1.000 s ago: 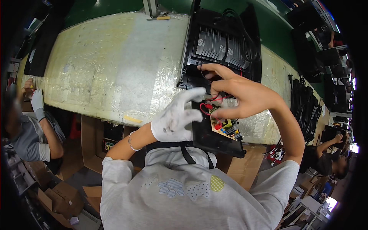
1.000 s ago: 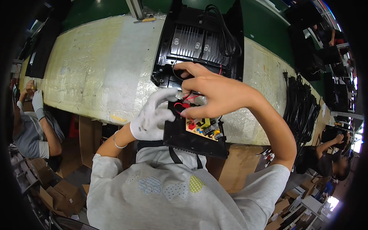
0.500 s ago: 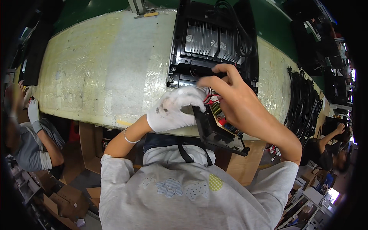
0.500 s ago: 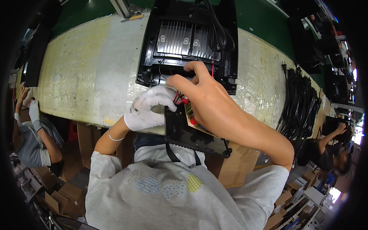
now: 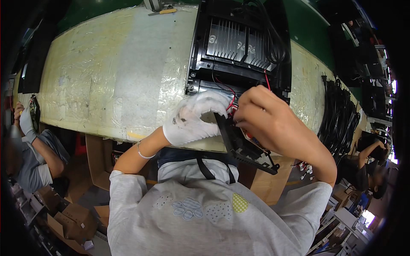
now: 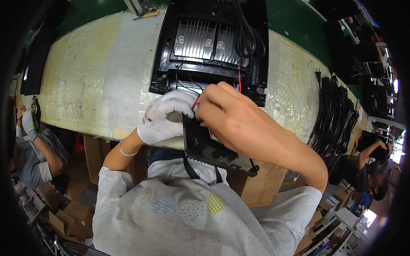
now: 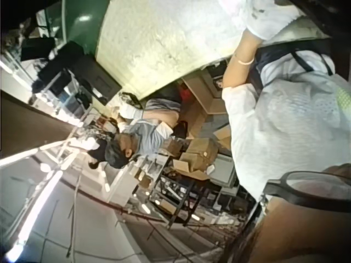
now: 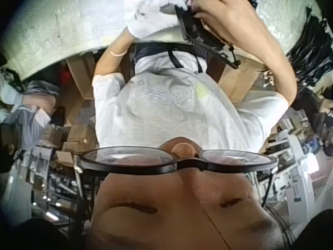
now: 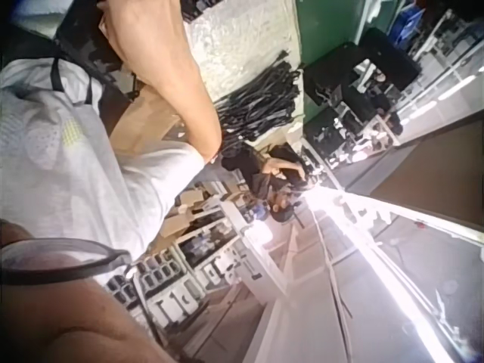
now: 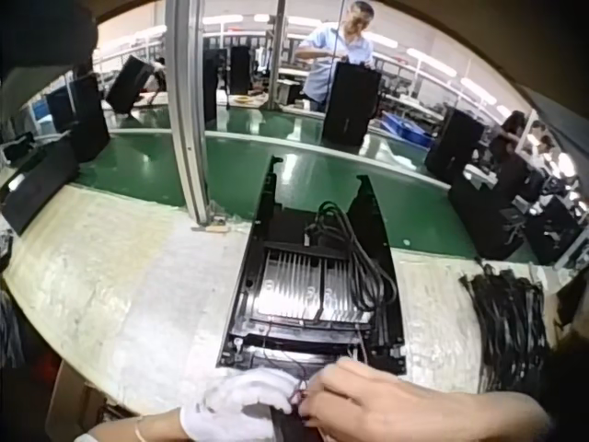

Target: Assembling an electronic power supply unit by connecting wires to a PCB and installing it into a metal chassis.

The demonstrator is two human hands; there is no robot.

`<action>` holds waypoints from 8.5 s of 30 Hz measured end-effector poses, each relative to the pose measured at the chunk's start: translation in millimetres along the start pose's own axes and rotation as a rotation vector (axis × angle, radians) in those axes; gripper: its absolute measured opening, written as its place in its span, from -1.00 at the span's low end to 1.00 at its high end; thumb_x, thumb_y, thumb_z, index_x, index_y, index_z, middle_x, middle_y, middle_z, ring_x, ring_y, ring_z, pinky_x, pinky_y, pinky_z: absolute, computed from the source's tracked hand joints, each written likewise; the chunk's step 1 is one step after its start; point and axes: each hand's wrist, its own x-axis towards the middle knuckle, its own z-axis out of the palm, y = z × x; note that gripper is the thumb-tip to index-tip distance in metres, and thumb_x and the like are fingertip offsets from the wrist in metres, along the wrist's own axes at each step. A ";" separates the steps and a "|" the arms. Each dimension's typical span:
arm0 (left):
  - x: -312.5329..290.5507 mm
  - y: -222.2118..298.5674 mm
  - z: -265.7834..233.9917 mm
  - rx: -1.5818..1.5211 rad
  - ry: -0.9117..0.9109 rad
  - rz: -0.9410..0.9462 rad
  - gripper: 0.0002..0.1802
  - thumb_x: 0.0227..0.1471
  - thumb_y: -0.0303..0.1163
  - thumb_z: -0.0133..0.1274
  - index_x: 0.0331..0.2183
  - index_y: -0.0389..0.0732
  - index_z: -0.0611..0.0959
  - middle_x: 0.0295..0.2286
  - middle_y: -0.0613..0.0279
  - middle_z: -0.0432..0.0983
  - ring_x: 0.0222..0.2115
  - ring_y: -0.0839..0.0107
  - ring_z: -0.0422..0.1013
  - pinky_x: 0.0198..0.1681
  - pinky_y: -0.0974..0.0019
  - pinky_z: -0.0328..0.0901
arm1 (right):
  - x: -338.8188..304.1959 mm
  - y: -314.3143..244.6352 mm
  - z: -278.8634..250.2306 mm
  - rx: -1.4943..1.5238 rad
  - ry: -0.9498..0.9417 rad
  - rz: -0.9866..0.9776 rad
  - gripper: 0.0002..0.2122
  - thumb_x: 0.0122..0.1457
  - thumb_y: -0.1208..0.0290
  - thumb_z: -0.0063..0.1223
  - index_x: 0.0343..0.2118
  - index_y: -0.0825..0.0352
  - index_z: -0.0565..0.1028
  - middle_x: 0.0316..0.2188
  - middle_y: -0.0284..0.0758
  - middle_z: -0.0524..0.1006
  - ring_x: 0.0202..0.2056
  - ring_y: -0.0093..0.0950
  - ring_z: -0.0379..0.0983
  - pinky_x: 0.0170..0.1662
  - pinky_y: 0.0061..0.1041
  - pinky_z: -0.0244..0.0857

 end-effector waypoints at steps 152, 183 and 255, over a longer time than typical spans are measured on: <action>164.4 -114.5 -21.0 0.751 0.072 -0.631 -0.14 0.06 0.06 -0.05 0.20 -0.36 0.20 0.22 -0.17 0.07 0.26 0.02 0.00 0.29 0.17 -0.05 | 60.4 213.0 16.6 -0.419 0.638 0.416 -0.65 0.15 0.35 0.04 -0.08 0.49 0.38 -0.07 0.06 0.38 -0.01 0.02 0.29 -0.02 -0.15 0.24; 148.2 -127.3 8.4 1.015 0.148 -0.491 -0.34 0.16 -0.08 -0.23 0.17 -0.29 0.31 0.22 -0.04 0.12 0.27 0.10 -0.02 0.32 0.09 -0.21 | 81.9 216.1 81.3 -0.410 0.748 0.301 -0.72 0.07 0.41 0.05 -0.15 0.40 0.46 -0.03 -0.03 0.41 0.04 -0.05 0.28 0.12 -0.15 0.14; 136.6 -116.4 8.9 0.957 0.065 -0.437 -0.42 0.13 -0.17 -0.18 0.13 -0.24 0.38 0.23 -0.01 0.10 0.27 0.06 -0.02 0.32 0.07 -0.18 | 58.0 165.4 106.7 -0.324 0.662 0.267 -0.57 0.06 0.62 -0.12 0.06 0.49 0.31 0.06 0.07 0.32 0.10 0.02 0.23 0.20 -0.17 0.09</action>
